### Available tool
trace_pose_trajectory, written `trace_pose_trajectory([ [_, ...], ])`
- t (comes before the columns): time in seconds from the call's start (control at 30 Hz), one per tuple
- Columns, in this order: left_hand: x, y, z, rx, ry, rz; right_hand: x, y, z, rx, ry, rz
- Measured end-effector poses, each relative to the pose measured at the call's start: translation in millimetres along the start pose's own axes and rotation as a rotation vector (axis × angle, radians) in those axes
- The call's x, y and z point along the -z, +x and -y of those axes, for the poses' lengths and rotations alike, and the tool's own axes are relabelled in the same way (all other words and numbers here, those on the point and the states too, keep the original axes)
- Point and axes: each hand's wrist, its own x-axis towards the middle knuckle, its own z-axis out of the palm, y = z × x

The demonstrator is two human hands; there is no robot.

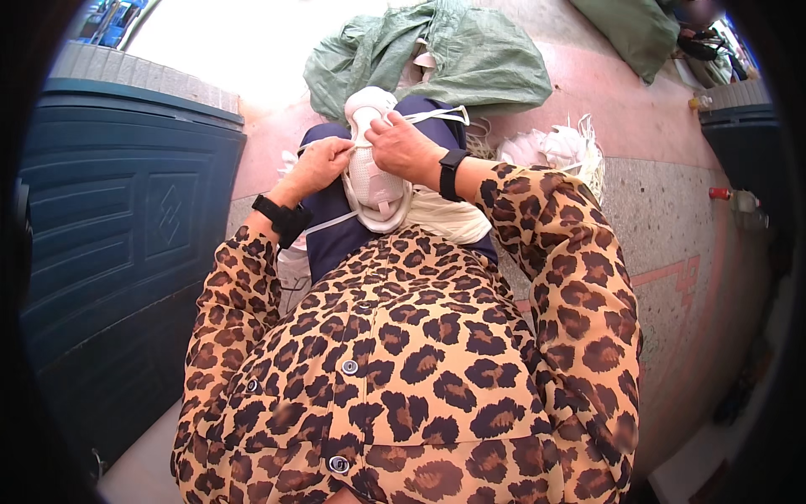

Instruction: Lacing and tying the laces of multiple white shoes.

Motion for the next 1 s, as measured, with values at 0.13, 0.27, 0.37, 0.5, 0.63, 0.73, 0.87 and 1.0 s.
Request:
trace_pose_trajectory([
  [0.13, -0.2, -2.1, 1.0, 0.046, -0.04, -0.034, 3.8, 4.3, -11.1, 0.04, 0.023, -0.052],
  [0.27, -2.3, -2.4, 1.7, 0.075, -0.115, -0.043, 48.0, 11.9, -1.6, -0.018, 0.227, -0.117],
  [0.37, -2.9, -3.5, -0.5, 0.047, -0.142, -0.094, 78.0, 15.2, 52.3, 0.102, 0.654, -0.181],
  [0.5, -0.8, -5.6, -4.4, 0.062, -0.127, 0.007, 48.7, 19.5, 43.9, -0.598, 0.97, -0.189],
  [0.63, -2.0, -3.9, -4.0, 0.007, -0.109, -0.053, 1.9, 19.7, 26.4, -0.644, 0.771, -0.063],
  [0.73, -3.1, -1.5, 0.6, -0.037, -0.009, -0.027, -4.8, 22.6, 32.1, -0.592, 0.591, -0.028],
  [0.87, -4.8, -1.5, 5.3, -0.05, 0.011, -0.009, 3.0, 25.1, 34.5, -0.598, 0.504, -0.029],
  [1.0, -9.5, -5.9, 3.4, 0.011, -0.045, -0.092, -4.4, 21.7, 32.1, -0.527, 0.479, -0.069],
])
